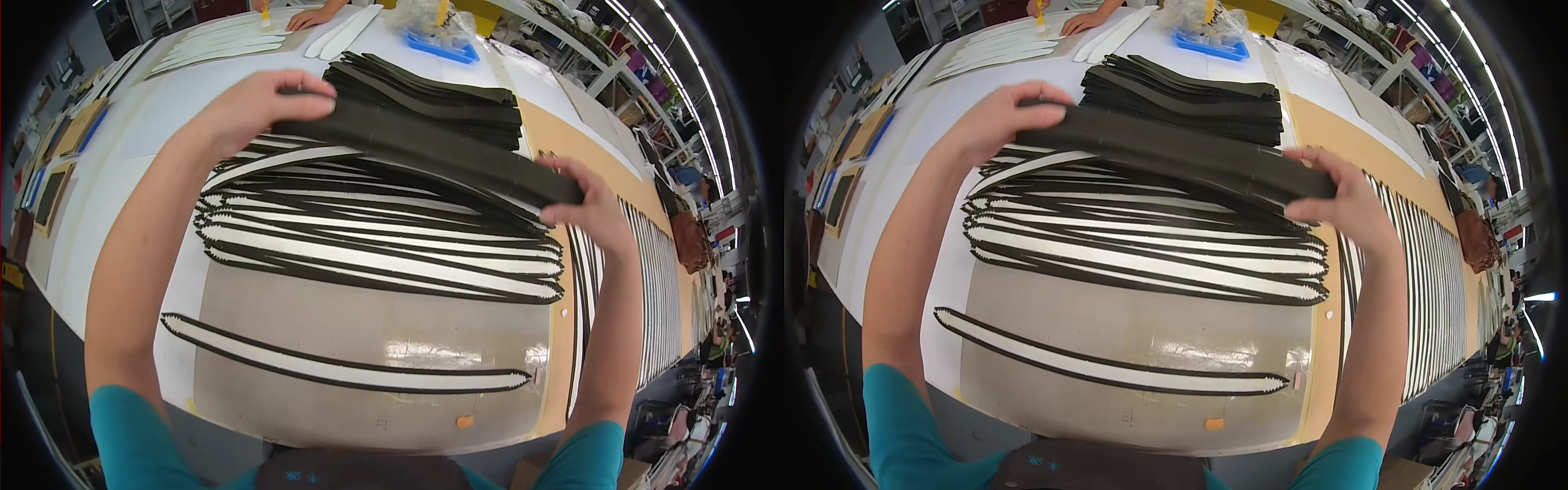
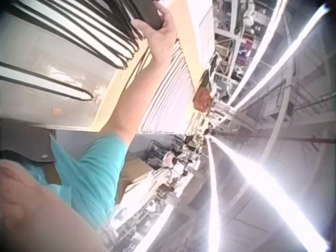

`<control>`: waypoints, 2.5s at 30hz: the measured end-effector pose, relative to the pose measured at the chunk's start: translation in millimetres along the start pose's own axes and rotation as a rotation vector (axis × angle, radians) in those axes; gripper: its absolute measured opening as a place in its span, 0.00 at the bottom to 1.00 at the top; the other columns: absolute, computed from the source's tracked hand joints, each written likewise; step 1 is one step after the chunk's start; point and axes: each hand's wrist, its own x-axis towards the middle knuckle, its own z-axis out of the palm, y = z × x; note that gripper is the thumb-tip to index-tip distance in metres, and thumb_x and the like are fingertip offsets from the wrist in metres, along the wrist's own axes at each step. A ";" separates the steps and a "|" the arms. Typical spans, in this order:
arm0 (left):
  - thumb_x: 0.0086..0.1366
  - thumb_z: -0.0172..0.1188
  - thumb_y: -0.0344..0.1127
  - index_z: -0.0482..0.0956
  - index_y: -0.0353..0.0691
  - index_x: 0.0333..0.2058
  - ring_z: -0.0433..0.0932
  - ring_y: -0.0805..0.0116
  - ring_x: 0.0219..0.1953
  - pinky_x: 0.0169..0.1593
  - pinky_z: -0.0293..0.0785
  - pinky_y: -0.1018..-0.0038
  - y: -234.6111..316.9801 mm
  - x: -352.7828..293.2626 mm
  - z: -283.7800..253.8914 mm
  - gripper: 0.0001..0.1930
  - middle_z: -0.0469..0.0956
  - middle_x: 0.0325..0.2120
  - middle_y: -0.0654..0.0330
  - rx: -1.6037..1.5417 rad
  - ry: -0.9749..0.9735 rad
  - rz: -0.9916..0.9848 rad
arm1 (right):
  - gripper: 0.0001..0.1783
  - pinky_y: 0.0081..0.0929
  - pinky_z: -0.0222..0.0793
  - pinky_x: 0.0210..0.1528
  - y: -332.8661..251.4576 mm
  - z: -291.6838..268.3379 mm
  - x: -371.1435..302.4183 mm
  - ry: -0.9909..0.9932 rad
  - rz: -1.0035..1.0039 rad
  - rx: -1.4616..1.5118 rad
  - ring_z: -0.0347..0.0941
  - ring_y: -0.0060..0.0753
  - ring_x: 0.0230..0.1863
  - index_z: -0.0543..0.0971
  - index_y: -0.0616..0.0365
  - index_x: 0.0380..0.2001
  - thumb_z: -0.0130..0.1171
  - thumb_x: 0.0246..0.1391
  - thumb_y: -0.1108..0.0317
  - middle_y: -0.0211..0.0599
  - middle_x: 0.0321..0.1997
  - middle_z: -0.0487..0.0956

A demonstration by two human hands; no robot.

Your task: The person repeatedly picks up long, thin, dark strips with serrated edges from a pile on a white table. They place each strip onto a marked area on the table, align it, and press it down with their hands. The person then uses a small orange tool to rub along the length of the strip, likely to secure it or smooth it out, before moving to the next strip.

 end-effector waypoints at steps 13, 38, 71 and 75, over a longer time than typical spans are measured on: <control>0.58 0.79 0.44 0.71 0.34 0.55 0.81 0.61 0.45 0.43 0.82 0.65 -81.6 135.8 40.2 0.34 0.79 0.47 0.49 0.229 0.408 -0.171 | 0.33 0.25 0.78 0.45 100.3 31.8 122.3 0.311 0.219 0.165 0.81 0.27 0.46 0.81 0.55 0.58 0.79 0.46 0.76 0.33 0.49 0.82; 0.64 0.63 0.21 0.80 0.52 0.62 0.58 0.59 0.77 0.72 0.69 0.59 -86.0 135.7 46.3 0.29 0.69 0.71 0.66 1.396 -0.070 0.574 | 0.31 0.48 0.46 0.82 64.7 65.6 154.5 -0.117 -0.093 -1.187 0.48 0.40 0.84 0.74 0.20 0.70 0.63 0.67 0.63 0.26 0.85 0.55; 0.60 0.65 0.26 0.84 0.37 0.32 0.83 0.53 0.40 0.44 0.82 0.59 -77.0 167.8 68.3 0.02 0.79 0.34 0.57 1.541 -0.116 0.641 | 0.43 0.50 0.55 0.79 78.4 65.4 210.0 -0.041 -0.040 -1.229 0.56 0.47 0.81 0.77 0.27 0.68 0.62 0.47 0.73 0.33 0.82 0.61; 0.57 0.62 0.24 0.84 0.37 0.30 0.83 0.53 0.39 0.45 0.81 0.58 -74.6 167.9 71.9 0.03 0.79 0.33 0.56 1.455 -0.049 0.637 | 0.43 0.54 0.60 0.77 84.5 61.9 214.8 -0.041 -0.108 -1.169 0.60 0.53 0.79 0.79 0.30 0.66 0.64 0.43 0.74 0.39 0.81 0.62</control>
